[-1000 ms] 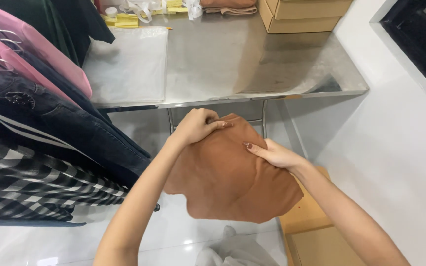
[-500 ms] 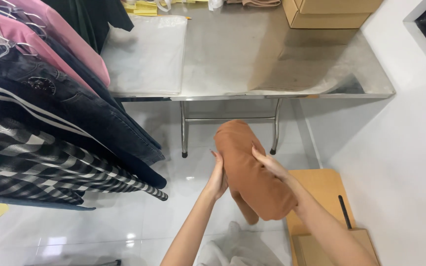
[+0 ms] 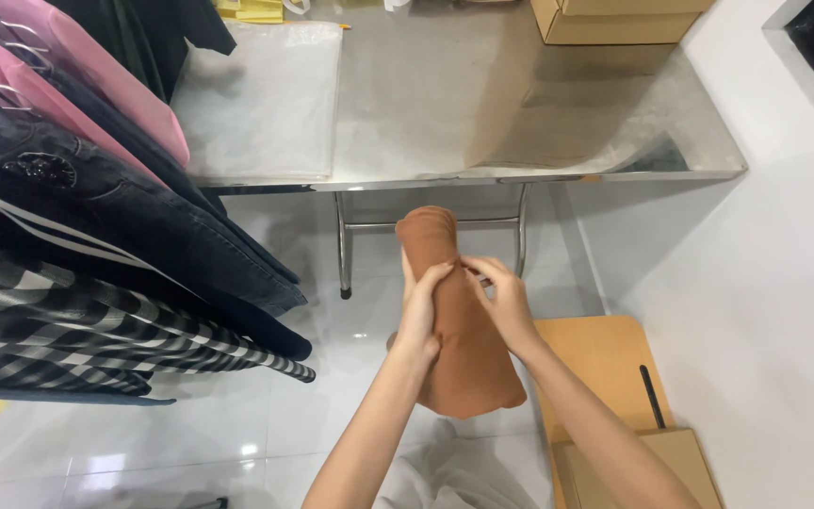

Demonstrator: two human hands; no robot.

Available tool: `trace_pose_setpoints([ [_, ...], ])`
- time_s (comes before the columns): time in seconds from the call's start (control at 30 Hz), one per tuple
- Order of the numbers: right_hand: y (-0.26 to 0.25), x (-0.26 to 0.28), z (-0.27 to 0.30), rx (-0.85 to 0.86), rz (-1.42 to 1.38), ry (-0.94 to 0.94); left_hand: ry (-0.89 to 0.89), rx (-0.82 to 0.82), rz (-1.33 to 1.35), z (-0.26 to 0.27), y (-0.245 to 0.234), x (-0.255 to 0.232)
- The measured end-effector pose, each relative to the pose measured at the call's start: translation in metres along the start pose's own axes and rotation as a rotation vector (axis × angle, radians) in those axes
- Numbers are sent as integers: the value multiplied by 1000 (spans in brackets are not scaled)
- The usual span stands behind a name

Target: Taking clothes off hangers and folding them on a table

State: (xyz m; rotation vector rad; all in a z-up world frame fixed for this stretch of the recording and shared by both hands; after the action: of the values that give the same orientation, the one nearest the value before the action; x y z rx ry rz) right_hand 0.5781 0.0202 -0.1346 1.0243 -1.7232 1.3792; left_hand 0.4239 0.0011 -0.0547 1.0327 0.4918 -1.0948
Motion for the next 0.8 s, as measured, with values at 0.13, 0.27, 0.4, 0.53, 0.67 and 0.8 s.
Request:
trace_pose_setpoints([
  [0.13, 6, 39, 11, 194, -690, 388, 120, 0, -437, -12, 11, 2],
  [0.27, 16, 31, 8, -58, -1051, 751, 183, 62, -1004, 5, 28, 16],
  [0.4, 18, 21, -3, -188, -1268, 815, 264, 220, -999, 25, 8, 48],
  [0.53, -7, -10, -25, -117, -1318, 814, 31, 478, -809, 60, -16, 46],
  [0.67, -26, 5, -30, 3, -1168, 706, 328, 37, -763, -23, -62, 31],
  [0.8, -41, 48, -23, 44, -916, 548, 340, 207, -358, -38, -38, 15],
])
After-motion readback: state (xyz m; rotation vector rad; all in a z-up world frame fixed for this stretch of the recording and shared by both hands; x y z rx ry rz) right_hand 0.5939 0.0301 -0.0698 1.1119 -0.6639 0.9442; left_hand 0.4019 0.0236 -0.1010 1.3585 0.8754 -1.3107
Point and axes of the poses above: each hand's wrist, its own z-axis away from the middle knuckle, its own y-axis out of the palm, x = y × z, the point moved 5 cm from there along -z, towards the middle knuckle, and after that the axes turned 11 degrees about -z, right-handed, at the moved point
